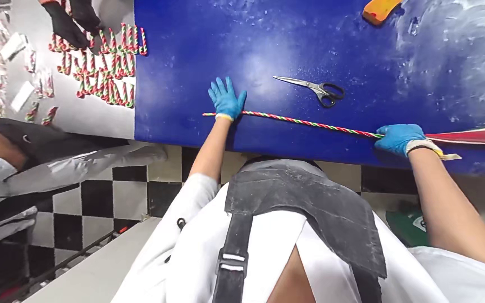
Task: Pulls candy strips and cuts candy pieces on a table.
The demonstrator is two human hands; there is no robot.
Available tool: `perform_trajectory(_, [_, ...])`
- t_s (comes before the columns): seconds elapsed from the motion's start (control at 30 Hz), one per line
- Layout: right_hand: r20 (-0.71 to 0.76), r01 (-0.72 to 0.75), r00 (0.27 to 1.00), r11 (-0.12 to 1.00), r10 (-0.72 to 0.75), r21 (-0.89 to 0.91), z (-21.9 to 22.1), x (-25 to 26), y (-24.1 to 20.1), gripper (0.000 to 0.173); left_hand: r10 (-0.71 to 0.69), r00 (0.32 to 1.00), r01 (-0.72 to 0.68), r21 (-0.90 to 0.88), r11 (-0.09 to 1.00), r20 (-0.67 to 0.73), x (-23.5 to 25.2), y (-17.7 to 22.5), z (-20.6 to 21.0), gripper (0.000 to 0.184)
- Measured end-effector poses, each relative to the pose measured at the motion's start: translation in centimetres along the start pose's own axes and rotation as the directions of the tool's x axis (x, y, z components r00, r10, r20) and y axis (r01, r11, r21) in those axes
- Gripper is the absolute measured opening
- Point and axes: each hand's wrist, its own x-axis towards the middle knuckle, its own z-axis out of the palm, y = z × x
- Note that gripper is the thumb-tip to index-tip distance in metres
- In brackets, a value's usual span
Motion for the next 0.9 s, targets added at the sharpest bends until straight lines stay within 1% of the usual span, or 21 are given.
perform_trajectory(0.03, [0.004,0.014,1.0,1.0,-0.014,-0.003,-0.1,0.0,0.0,0.028,-0.017,1.0,0.017,0.005,1.0,0.019,2.4,0.3,-0.3,0.09])
perform_trajectory(0.07, [0.01,0.023,1.0,1.0,-0.023,0.002,-0.1,0.0,0.1,0.029,-0.039,0.998,0.038,0.012,0.999,0.049,3.8,0.7,-0.7,0.09])
perform_trajectory(0.1, [0.01,0.033,0.999,0.999,-0.033,0.003,0.0,-0.1,0.3,0.029,-0.073,0.993,0.072,0.015,0.997,0.088,4.0,1.2,-1.3,0.09])
perform_trajectory(0.13, [0.004,0.04,0.999,0.999,-0.04,-0.005,-0.1,0.0,0.5,0.03,-0.11,0.986,0.109,0.009,0.994,0.124,3.1,1.8,-2.1,0.091])
perform_trajectory(0.17, [-0.01,0.043,0.999,0.999,-0.043,-0.001,0.1,0.1,0.6,0.03,-0.137,0.978,0.138,0.008,0.99,0.156,1.3,2.2,-2.7,0.092])
perform_trajectory(0.2, [-0.024,0.045,0.999,0.999,-0.045,0.008,0.4,0.1,0.6,0.029,-0.153,0.973,0.153,0.011,0.988,0.174,-1.5,2.3,-2.7,0.092])
perform_trajectory(0.3, [-0.054,0.066,0.996,0.998,-0.065,0.017,0.8,-0.2,0.8,0.024,-0.232,0.967,0.232,0.02,0.973,0.1,-11.7,0.6,-0.7,0.088])
perform_trajectory(0.37, [-0.06,0.076,0.995,0.997,-0.075,0.012,0.9,-0.2,0.7,0.022,-0.292,0.956,0.289,0.062,0.955,0.043,-15.4,-1.7,0.5,0.088])
perform_trajectory(0.4, [-0.058,0.077,0.995,0.997,-0.077,0.004,1.0,-0.1,0.7,0.022,-0.3,0.954,0.298,0.07,0.952,0.021,-15.8,-2.7,1.0,0.089])
perform_trajectory(0.43, [-0.053,0.077,0.996,0.997,-0.077,-0.002,0.9,-0.1,0.7,0.022,-0.291,0.957,0.291,0.06,0.955,-0.012,-15.2,-3.5,1.3,0.089])
perform_trajectory(0.47, [-0.048,0.077,0.996,0.997,-0.078,-0.013,0.7,0.0,0.8,0.022,-0.277,0.96,0.279,0.032,0.96,-0.046,-13.4,-3.8,1.4,0.088])
perform_trajectory(0.5, [-0.04,0.075,0.996,0.997,-0.076,-0.024,0.6,0.1,0.8,0.023,-0.269,0.961,0.269,0.003,0.963,-0.066,-10.9,-3.8,1.3,0.087])
perform_trajectory(0.57, [-0.028,0.064,0.998,0.998,-0.065,-0.024,0.5,0.4,0.6,0.027,-0.238,0.968,0.234,-0.053,0.971,-0.078,-4.4,-3.3,0.7,0.085])
perform_trajectory(0.63, [-0.009,0.058,0.998,0.998,-0.058,-0.023,0.6,0.4,0.5,0.031,-0.21,0.977,0.208,-0.063,0.976,-0.031,1.2,-2.7,0.1,0.085])
perform_trajectory(0.67, [-0.009,0.053,0.999,0.998,-0.053,-0.023,0.7,0.4,0.4,0.032,-0.205,0.979,0.206,-0.058,0.977,0.017,2.8,-2.3,-0.6,0.086])
perform_trajectory(0.7, [-0.012,0.046,0.999,0.999,-0.047,-0.027,0.7,0.4,0.4,0.031,-0.225,0.972,0.228,-0.047,0.973,0.065,3.2,-1.7,-1.3,0.088])
perform_trajectory(0.73, [-0.02,0.04,0.999,0.999,-0.04,-0.031,0.6,0.5,0.6,0.029,-0.26,0.959,0.266,-0.039,0.963,0.11,2.3,-1.0,-2.2,0.092])
perform_trajectory(0.77, [-0.033,0.032,0.999,0.999,-0.033,-0.029,0.7,0.5,0.5,0.028,-0.285,0.946,0.294,-0.036,0.955,0.157,0.3,-0.7,-2.9,0.095])
perform_trajectory(0.8, [-0.046,0.023,0.999,1.0,-0.024,-0.021,0.9,0.4,0.3,0.026,-0.292,0.94,0.303,-0.035,0.952,0.176,-2.5,-0.8,-2.9,0.096])
perform_trajectory(0.83, [-0.054,0.015,0.998,1.0,-0.015,-0.012,1.0,0.3,0.2,0.026,-0.298,0.94,0.308,-0.037,0.951,0.167,-5.9,-1.2,-2.2,0.095])
perform_trajectory(0.9, [-0.07,0.019,0.997,1.0,-0.019,-0.007,1.1,0.4,0.2,0.024,-0.342,0.935,0.346,-0.026,0.938,0.098,-11.7,-2.8,-0.4,0.09])
